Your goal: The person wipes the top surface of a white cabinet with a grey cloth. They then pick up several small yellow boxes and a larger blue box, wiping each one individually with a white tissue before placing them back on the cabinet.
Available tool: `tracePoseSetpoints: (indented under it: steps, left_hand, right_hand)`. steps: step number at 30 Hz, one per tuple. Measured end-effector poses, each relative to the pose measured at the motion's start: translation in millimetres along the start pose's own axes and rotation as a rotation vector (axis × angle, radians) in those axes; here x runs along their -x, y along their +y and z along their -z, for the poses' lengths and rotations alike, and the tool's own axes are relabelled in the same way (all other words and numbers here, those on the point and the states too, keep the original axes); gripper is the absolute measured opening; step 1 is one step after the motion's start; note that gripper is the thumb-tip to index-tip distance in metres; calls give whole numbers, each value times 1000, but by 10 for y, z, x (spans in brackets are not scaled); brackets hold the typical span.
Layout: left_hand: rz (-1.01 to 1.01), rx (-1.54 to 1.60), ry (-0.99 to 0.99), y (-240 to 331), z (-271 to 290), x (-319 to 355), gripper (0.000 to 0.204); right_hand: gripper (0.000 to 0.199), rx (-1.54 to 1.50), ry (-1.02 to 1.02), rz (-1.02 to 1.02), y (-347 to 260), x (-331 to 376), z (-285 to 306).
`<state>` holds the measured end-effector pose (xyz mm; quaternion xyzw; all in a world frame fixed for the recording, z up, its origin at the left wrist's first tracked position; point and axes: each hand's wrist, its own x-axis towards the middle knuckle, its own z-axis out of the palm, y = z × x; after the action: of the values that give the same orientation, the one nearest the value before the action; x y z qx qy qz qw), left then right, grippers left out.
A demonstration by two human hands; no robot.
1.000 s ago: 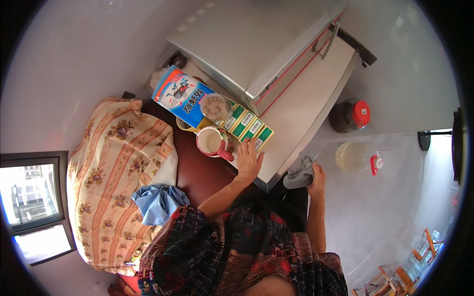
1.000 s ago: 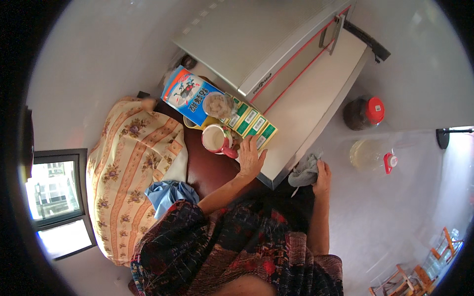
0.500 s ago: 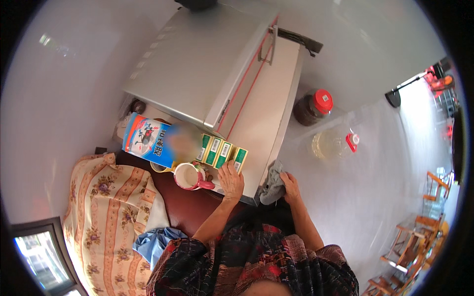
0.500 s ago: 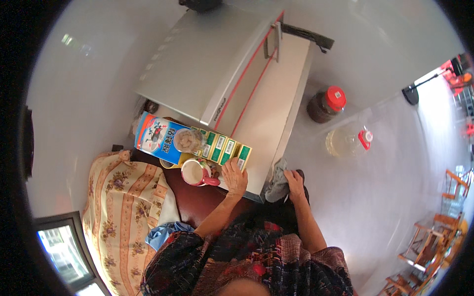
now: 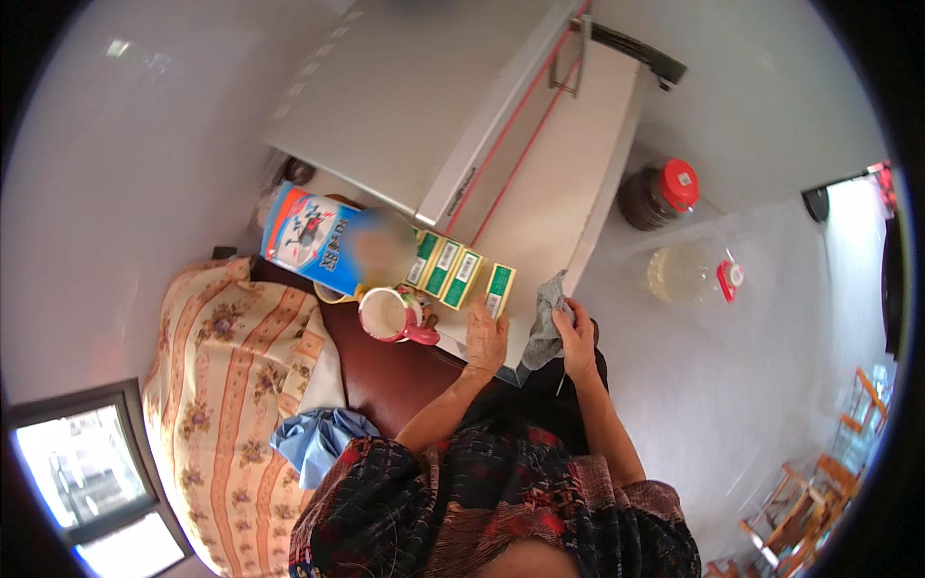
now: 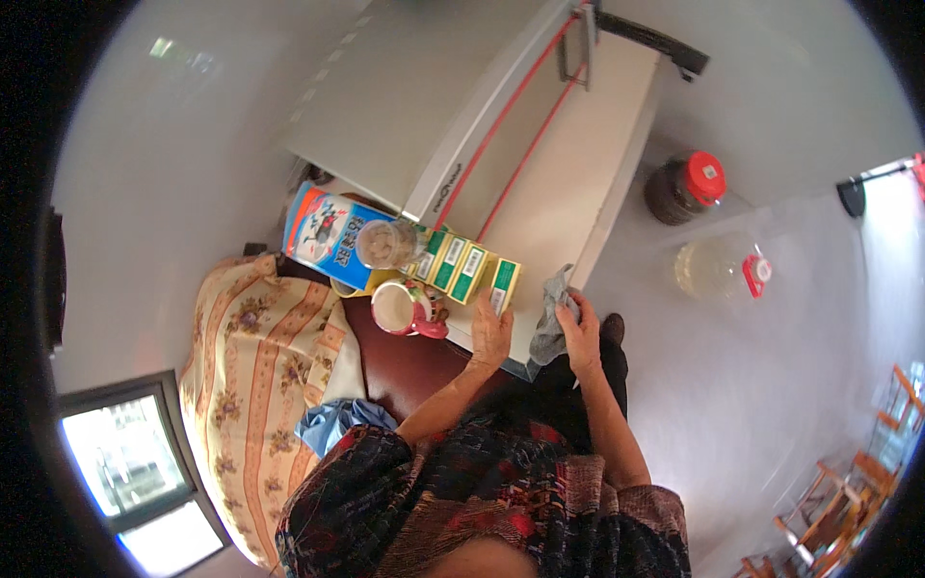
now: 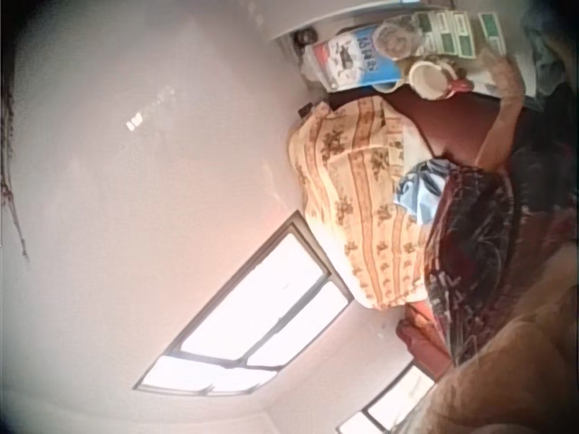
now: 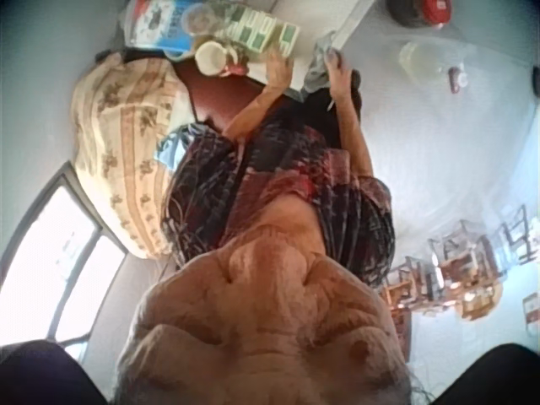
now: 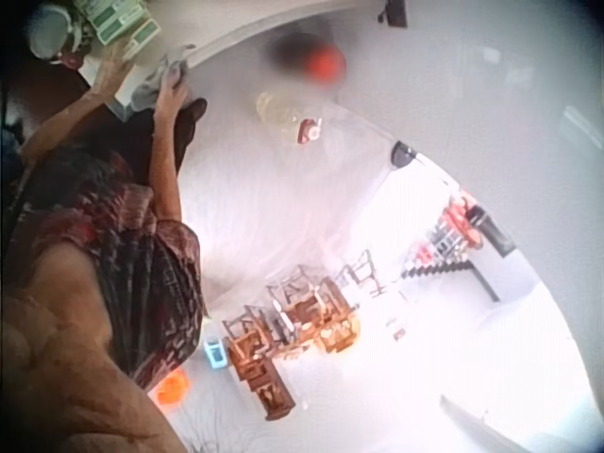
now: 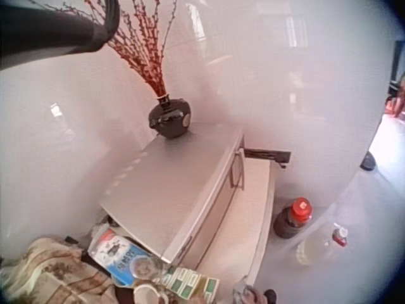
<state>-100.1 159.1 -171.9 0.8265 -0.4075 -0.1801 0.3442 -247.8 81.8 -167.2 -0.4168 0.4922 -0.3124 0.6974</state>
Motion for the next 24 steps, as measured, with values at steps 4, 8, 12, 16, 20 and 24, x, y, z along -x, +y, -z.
tracePoseSetpoints:
  steps: [4,8,12,16,20,24]
  left_hand:
    - [85,340,-3,239,31,-29,44]
    - [66,495,19,449,66,-134,38]
    - [41,672,-46,798,252,-401,35]
    - [227,786,-151,1110,354,-461,37]
    - [138,731,-166,1428,404,-415,37]
    - [358,1221,-112,1653,388,-441,37]
  right_hand:
    - [40,328,-155,380,-232,67,-366]
    - [40,727,-78,667,-629,-56,-482]
    - [39,811,28,819,-1073,-232,-550]
    - [36,632,132,773,-1357,-557,-524]
    - [33,134,-15,264,-1461,-880,-233]
    - [31,-115,-86,143,-1715,-810,-74]
